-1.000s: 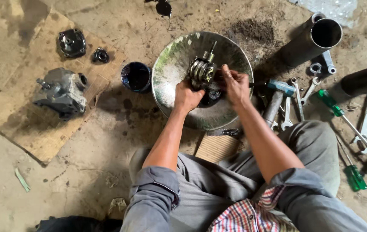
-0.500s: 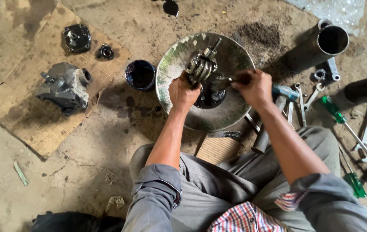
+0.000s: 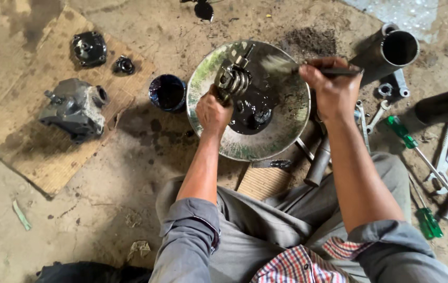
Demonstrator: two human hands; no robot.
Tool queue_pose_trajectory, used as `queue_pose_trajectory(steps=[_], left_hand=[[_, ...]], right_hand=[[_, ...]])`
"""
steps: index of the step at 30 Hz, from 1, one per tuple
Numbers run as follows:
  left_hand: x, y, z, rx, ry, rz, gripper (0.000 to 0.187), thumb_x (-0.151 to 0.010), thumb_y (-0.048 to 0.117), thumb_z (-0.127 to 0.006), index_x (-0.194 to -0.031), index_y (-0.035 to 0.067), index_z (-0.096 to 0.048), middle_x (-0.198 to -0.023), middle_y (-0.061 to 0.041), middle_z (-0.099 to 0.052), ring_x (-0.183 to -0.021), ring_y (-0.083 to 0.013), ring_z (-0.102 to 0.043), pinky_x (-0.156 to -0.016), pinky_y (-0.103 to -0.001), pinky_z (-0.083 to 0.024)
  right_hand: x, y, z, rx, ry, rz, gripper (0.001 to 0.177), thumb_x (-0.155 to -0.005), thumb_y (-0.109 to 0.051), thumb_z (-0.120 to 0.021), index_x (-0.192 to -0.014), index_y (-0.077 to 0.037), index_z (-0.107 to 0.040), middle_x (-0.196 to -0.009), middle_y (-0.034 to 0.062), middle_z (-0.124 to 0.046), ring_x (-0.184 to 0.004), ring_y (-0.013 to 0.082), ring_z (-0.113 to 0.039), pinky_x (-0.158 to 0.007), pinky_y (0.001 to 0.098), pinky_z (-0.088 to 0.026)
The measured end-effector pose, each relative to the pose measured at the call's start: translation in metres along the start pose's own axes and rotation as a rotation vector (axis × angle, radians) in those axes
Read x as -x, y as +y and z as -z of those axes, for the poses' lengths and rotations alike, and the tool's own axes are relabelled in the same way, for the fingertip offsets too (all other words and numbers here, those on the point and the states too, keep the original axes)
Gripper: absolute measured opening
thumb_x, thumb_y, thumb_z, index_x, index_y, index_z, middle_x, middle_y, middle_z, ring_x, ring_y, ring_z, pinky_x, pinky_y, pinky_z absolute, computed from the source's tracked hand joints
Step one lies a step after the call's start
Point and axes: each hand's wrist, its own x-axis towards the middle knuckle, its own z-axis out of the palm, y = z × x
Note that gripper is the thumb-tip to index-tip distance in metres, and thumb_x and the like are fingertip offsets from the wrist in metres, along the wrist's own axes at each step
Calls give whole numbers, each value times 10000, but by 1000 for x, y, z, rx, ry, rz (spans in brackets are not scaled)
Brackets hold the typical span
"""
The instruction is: The person cleans a mechanical gear assembly by hand inside a metal bowl containing dark liquid, then wipes their hands with a cloth.
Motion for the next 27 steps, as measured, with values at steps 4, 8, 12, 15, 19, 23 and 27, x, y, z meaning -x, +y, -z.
queue_pose_trajectory(steps=[4,8,12,15,19,23,27], left_hand=[[-3,7,-2,-140,-210,148,224,-786,176,-763,-979,77,-707,-811,-145,-753,-713,-345,-723,-637,-489,-541],[6,6,3,-97,-209,192,233,-837,247,-750,-975,68,-692,-869,-147,-751,-743,-340,-743,-671,-471,-572],[-2,-1,-5,-165,-113,69,264,-727,178,-773,-940,49,-683,-849,-177,-754,-780,-383,-729,-691,-485,-565],[4,-5,-6,-210,-122,119,279,-694,126,-735,-952,34,-677,-856,-185,-752,-787,-380,-736,-696,-484,-569],[6,-6,-7,-279,55,40,303,-710,111,-735,-989,1,-694,-820,-215,-740,-744,-440,-708,-688,-550,-542],[-10,4,9,-179,-89,252,164,-759,128,-715,-900,46,-715,-833,-228,-739,-778,-443,-710,-735,-540,-557],[-13,13,22,-170,-88,314,135,-755,139,-730,-834,29,-726,-837,-231,-738,-790,-439,-714,-747,-535,-561]], right_hand=[[5,-20,-33,-555,178,-344,358,-754,-8,-806,-1023,-44,-572,-931,106,-758,-856,203,-805,-780,346,-652],[13,-12,-45,-182,54,-150,212,-880,-52,-835,-945,43,-657,-908,163,-764,-775,191,-773,-611,287,-614],[12,-2,-48,-233,27,-172,141,-913,-42,-810,-964,17,-693,-957,146,-788,-836,195,-792,-633,268,-625],[6,22,-46,-303,96,-228,196,-865,-56,-815,-967,-36,-650,-916,132,-791,-816,215,-805,-631,297,-639],[-7,85,-31,-173,256,-432,234,-875,-137,-854,-943,5,-681,-864,103,-741,-709,211,-734,-601,331,-621],[-23,162,-29,-542,302,-613,167,-885,-114,-729,-949,13,-641,-852,135,-721,-708,249,-727,-624,369,-634],[-11,202,-55,-351,104,-602,176,-866,-47,-658,-1011,44,-698,-877,135,-741,-771,229,-729,-685,337,-611]])
